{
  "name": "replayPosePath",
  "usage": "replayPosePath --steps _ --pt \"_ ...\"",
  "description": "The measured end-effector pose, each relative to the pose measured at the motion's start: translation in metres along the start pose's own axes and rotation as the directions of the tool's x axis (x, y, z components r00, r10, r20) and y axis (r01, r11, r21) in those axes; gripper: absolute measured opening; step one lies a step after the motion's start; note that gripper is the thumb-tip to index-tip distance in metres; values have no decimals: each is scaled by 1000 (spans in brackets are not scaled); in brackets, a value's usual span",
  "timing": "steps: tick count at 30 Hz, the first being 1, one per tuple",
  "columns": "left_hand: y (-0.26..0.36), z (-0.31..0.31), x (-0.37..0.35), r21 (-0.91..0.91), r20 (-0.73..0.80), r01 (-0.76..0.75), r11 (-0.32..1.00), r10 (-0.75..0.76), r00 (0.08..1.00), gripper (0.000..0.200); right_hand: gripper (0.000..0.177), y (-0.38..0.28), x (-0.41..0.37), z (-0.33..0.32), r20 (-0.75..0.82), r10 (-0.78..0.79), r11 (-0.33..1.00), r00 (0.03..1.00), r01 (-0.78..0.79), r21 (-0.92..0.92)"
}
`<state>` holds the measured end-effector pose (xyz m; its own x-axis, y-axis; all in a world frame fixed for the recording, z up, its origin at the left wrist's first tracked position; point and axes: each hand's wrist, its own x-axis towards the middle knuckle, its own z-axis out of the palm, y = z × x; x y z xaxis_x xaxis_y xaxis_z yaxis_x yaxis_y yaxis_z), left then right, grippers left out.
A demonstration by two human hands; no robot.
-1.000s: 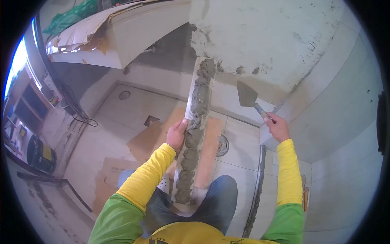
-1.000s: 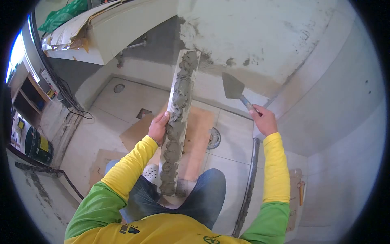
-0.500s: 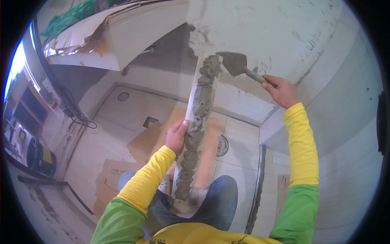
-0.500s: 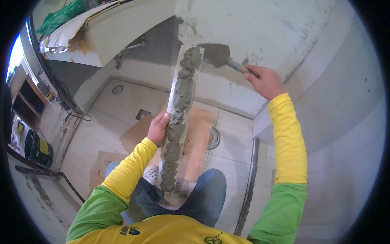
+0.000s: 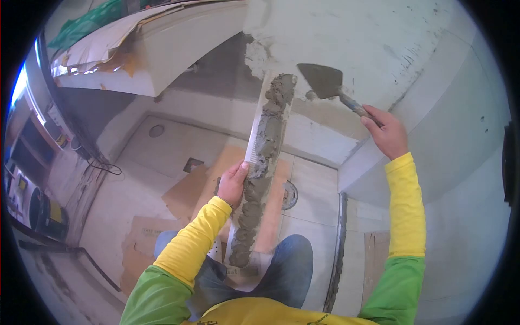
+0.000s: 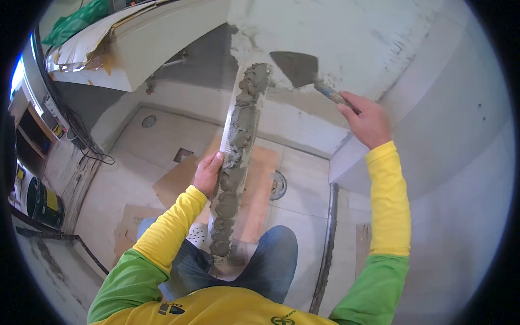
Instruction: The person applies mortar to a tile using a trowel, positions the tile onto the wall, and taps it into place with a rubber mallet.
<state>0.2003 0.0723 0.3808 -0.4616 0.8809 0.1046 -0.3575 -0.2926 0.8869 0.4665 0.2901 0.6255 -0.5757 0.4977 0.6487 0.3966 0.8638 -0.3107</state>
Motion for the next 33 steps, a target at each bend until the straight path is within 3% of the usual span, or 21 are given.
replayPosePath --steps 2,6,8,12,15,20,21,23,26,29,33 --pt "-1 -2 4 -23 38 -11 1000 12 999 44 33 -17 4 -4 114 15 985 993 4 -172" --pt "-1 -3 5 30 50 -67 997 66 997 43 35 -24 8 -3 147 50 980 988 -20 -197" --pt "2 -1 4 55 37 -59 997 57 998 41 32 -24 8 -3 106 -21 968 994 47 -245" --pt "3 2 2 4 43 -72 997 71 997 41 31 -23 -1 -10 203 3 959 979 54 -278" --pt "0 2 3 -30 26 -48 998 49 998 40 31 -12 -16 -7 220 -65 966 973 117 -231" --pt "0 3 0 -148 12 19 989 -17 1000 42 31 -10 -27 -23 468 -49 952 882 184 -247" --pt "-2 2 0 -146 11 18 989 -16 1000 42 31 -9 -28 -21 467 -50 952 883 184 -245" --pt "-5 1 2 -134 -17 -2 991 -1 1000 42 31 -7 -27 -15 268 -17 992 963 50 -118" --pt "-8 -3 4 -148 -4 12 989 -13 1000 43 33 -11 -7 -6 129 -47 985 991 67 -158" --pt "-4 -2 4 -29 2 -50 998 50 999 43 35 -30 6 -5 190 33 974 981 11 -227" --pt "-7 -3 4 -23 -18 -53 998 53 998 42 35 -16 -12 6 247 43 988 968 -3 -157"
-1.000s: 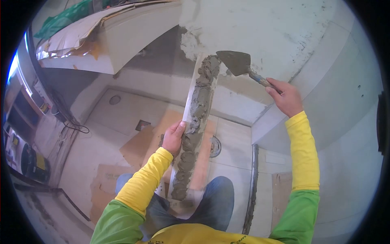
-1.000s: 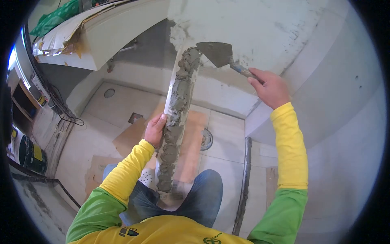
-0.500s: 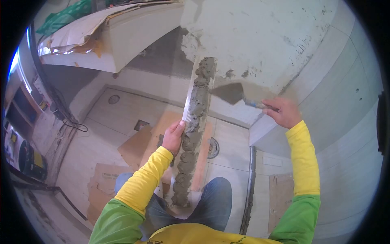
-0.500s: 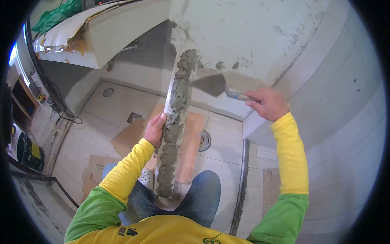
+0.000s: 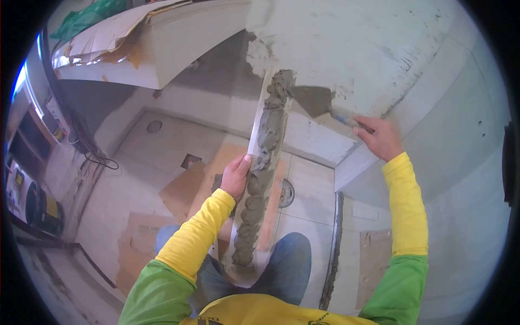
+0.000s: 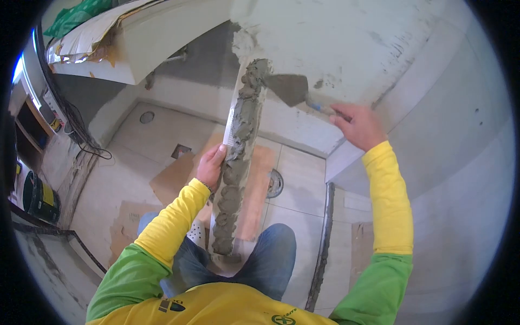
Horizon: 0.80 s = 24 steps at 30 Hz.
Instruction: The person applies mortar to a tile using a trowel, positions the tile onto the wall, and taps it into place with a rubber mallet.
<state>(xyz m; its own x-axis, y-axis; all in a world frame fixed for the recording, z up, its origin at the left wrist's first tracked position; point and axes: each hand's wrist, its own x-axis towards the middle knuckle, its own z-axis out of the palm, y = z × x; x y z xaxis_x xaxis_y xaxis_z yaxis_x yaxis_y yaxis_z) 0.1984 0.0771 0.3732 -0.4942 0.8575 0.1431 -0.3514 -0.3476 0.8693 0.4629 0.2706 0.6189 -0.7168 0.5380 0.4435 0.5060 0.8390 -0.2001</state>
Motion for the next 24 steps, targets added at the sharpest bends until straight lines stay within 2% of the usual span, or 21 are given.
replayPosePath --steps 3,5,6,8,9,10,11,12,13,14,16,18,20,21,24 --pt "-3 -1 2 22 0 -24 999 24 1000 44 35 8 -28 11 75 -18 1000 997 17 22" --pt "-5 -2 1 32 -54 44 999 -42 998 44 35 9 -47 17 276 -6 1000 961 10 -13" --pt "-8 -2 2 38 -62 56 998 -54 997 44 35 11 -55 20 286 -4 1000 958 4 -1" --pt "-14 -3 6 244 -180 -35 969 80 980 46 36 21 -73 28 497 -10 999 868 35 -41" --pt "-17 -6 9 357 -230 -23 934 112 967 47 36 34 -85 43 518 -12 999 855 27 -22" --pt "-21 -9 10 465 -279 6 885 139 950 48 35 54 -103 69 443 49 987 895 -112 117" --pt "-25 -16 14 481 -310 -6 877 176 934 49 35 64 -117 96 383 134 935 914 -245 258" --pt "-25 -21 21 499 -332 -31 866 224 916 49 35 62 -125 117 411 134 927 902 -260 268" --pt "-18 -25 21 543 -360 -12 840 246 900 49 35 54 -134 135 469 206 923 858 -330 197" --pt "-10 -26 22 588 -380 4 809 272 884 48 35 49 -140 154 517 277 912 810 -390 123" --pt "-5 -31 21 590 -410 12 808 287 866 47 36 42 -158 209 676 315 870 666 -487 75" --pt "-2 -33 23 592 -422 -7 806 317 850 45 37 32 -175 277 809 381 760 447 -650 1" --pt "1 -38 21 575 -513 104 812 258 819 44 43 9 -190 337 890 199 764 411 -633 122" --pt "13 -23 10 491 -546 118 863 200 813 44 42 0 -197 372 894 183 777 408 -618 123" --pt "22 -17 7 478 -596 183 859 164 786 45 33 -12 -219 516 903 130 812 410 -567 141"
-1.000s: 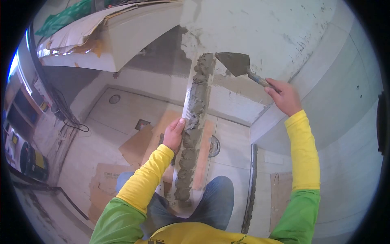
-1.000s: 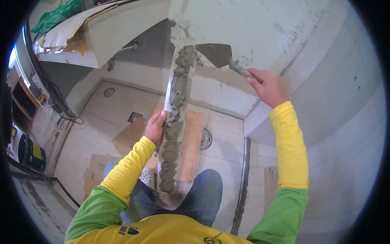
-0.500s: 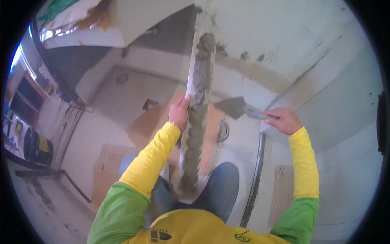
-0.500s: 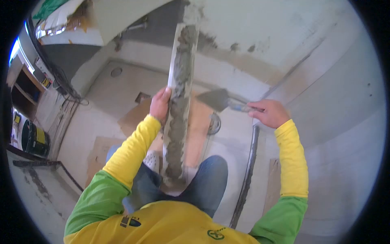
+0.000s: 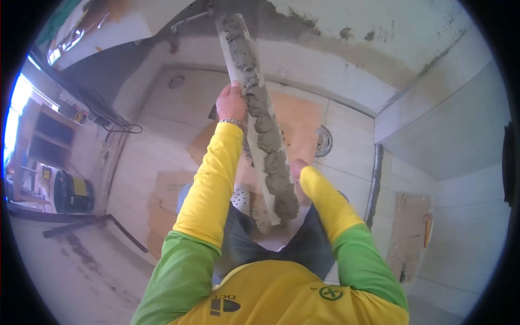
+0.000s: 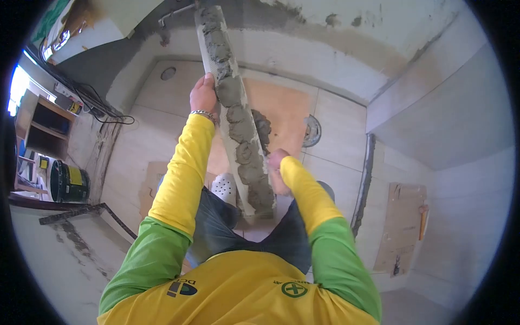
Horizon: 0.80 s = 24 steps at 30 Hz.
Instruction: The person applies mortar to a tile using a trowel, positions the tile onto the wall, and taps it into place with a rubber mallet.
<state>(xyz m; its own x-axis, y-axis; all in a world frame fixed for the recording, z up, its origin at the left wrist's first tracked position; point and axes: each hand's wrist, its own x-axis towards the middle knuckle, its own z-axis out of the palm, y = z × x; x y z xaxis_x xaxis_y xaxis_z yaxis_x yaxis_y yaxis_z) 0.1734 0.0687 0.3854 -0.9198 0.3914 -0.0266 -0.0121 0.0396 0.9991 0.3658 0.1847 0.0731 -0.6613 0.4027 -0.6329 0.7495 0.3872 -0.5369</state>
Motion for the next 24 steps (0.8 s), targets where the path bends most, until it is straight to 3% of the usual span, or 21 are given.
replayPosePath --steps 1,2,3,4,6,7,9,11,12,14,15,17,18,21,22,23,24 --pt "-1 4 3 17 -1 -4 1000 4 1000 45 33 21 40 23 7 -9 1000 1000 9 13" --pt "-7 7 9 -16 -26 38 999 -38 999 45 32 40 76 46 -94 90 901 991 -41 432" --pt "-15 9 15 -52 -46 78 996 -81 996 44 30 54 101 62 -140 224 633 964 -35 773" --pt "-28 11 26 -38 -38 80 996 -81 996 44 30 61 111 74 -133 228 620 965 -39 783" --pt "-51 19 46 -407 43 227 885 -230 972 44 32 84 115 82 -388 67 912 919 102 398" --pt "-38 18 38 -258 23 284 924 -288 957 45 32 96 100 69 -401 81 908 913 98 407" --pt "-57 18 50 -320 76 327 889 -320 944 45 34 104 35 33 -502 -240 739 831 492 460" --pt "-57 24 51 -380 130 371 847 -349 928 46 47 77 -67 -8 -475 -219 584 852 504 636" --pt "-51 25 42 -403 134 368 838 -344 929 46 47 65 -109 -18 -491 -204 583 847 508 634" --pt "-44 29 31 -419 161 372 828 -336 928 46 72 34 -183 -23 -609 -195 161 769 638 753" --pt "-44 30 30 -440 183 397 805 -353 918 45 72 12 -220 -29 -623 -175 157 762 646 747" --pt "-52 30 30 -509 276 462 726 -370 887 45 90 -25 -281 -30 -820 -239 238 520 850 469" --pt "-59 35 29 -555 352 504 662 -362 863 45 93 -27 -292 -27 -832 -218 176 510 859 480" --pt "-43 56 -13 -505 443 509 698 -297 846 45 97 -28 -309 -11 -905 -45 22 422 906 422" --pt "-56 49 0 -493 480 535 686 -298 825 44 98 -31 -313 -5 -887 -5 -53 462 885 462" --pt "-75 35 20 -266 546 312 912 -124 829 44 99 -29 -320 -2 -869 18 -140 495 862 488" --pt "-93 31 32 -61 640 -3 998 41 767 43 99 -26 -322 3 -876 59 -138 479 873 468"
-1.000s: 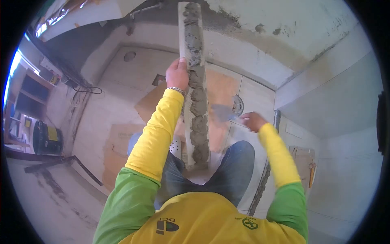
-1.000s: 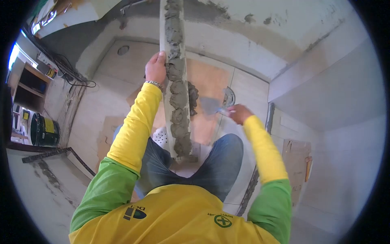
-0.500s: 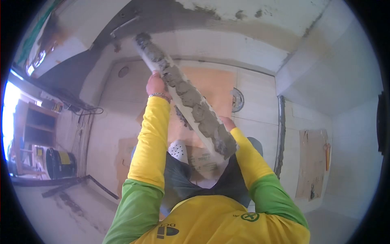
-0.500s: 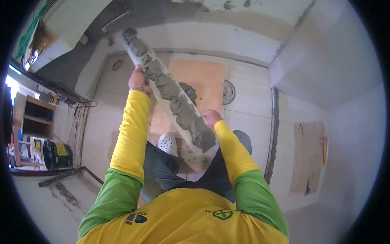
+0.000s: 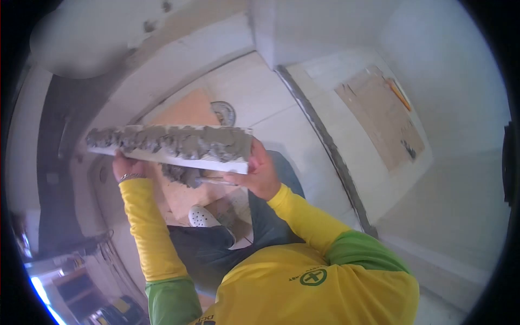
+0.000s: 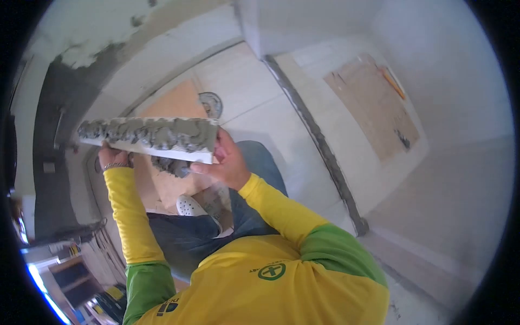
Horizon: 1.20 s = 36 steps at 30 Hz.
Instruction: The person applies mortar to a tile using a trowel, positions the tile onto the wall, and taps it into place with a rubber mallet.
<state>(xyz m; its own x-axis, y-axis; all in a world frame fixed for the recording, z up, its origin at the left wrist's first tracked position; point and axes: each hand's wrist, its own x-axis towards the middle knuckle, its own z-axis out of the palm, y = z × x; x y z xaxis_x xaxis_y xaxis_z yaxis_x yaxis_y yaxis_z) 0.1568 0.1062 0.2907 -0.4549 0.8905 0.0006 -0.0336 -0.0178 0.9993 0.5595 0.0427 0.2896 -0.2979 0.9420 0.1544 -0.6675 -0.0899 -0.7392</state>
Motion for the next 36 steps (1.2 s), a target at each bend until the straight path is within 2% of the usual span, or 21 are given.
replayPosePath --steps 1,2,3,6,8,11,14,18,20,22,23,24,26,27,29,30,32,33,34,35,36 --pt "12 27 -8 9 34 6 1000 -6 999 43 102 0 -4 -3 25 -118 993 993 119 -7" --pt "42 63 -29 -325 -114 75 943 -117 986 43 104 -2 -5 -8 59 -230 973 972 231 -14" --pt "56 86 -41 -629 -220 79 774 -275 936 43 104 -4 -6 -10 42 -238 971 970 239 -18" --pt "50 82 -35 -604 -140 106 790 -236 962 46 110 -20 -14 -13 70 -374 927 925 375 5" --pt "70 114 -58 -563 -143 132 816 -253 957 46 112 -37 -26 -21 161 -483 848 861 505 -159" --pt "86 136 -78 -532 -103 125 837 -211 972 45 111 -56 -47 -21 130 -591 777 796 605 -175" --pt "93 119 -58 -565 -63 128 815 -197 978 43 111 -60 -33 8 164 -652 679 740 667 -307" --pt "107 136 -73 -558 37 72 827 -62 997 44 111 -92 -54 6 101 -708 647 699 699 -304" --pt "108 156 -93 -565 74 66 822 -29 997 46 110 -106 -66 -4 207 -783 507 586 795 -334" --pt "116 195 -124 -682 -45 -41 730 13 999 57 112 -118 -73 -6 109 -823 505 557 806 -308" --pt "109 212 -131 -522 -113 -170 836 130 985 56 112 -127 -79 -10 123 -833 470 540 807 -359" --pt "103 221 -131 -523 -104 -160 837 124 987 56 112 -130 -84 -9 56 -841 490 539 800 -345" --pt "93 240 -126 -667 184 32 745 122 975 62 112 -135 -96 -13 -34 -853 483 520 766 -424" --pt "86 258 -124 -665 211 51 745 121 970 62 112 -139 -99 -21 -62 -864 457 500 725 -514" --pt "61 285 -119 -767 348 268 583 28 937 65 109 -147 -104 -28 -154 -868 459 472 644 -611" --pt "45 291 -108 -765 365 292 574 12 931 65 102 -147 -105 -29 -180 -898 405 402 596 -694" --pt "13 297 -96 -726 681 644 241 378 627 69 100 -149 -120 -21 -177 -944 306 279 534 -788" --pt "-1 305 -87 -717 690 656 234 366 624 69 101 -156 -125 -14 -160 -960 261 228 530 -807" --pt "-11 309 -102 -665 712 740 101 383 588 69 101 -160 -160 -3 -142 -967 236 212 539 -808" --pt "-10 315 -122 -583 732 812 -31 413 541 70 101 -167 -201 9 -81 -968 203 239 545 -813" --pt "6 323 -150 -565 733 825 -28 442 517 70 100 -176 -240 22 -24 -965 169 261 551 -818"
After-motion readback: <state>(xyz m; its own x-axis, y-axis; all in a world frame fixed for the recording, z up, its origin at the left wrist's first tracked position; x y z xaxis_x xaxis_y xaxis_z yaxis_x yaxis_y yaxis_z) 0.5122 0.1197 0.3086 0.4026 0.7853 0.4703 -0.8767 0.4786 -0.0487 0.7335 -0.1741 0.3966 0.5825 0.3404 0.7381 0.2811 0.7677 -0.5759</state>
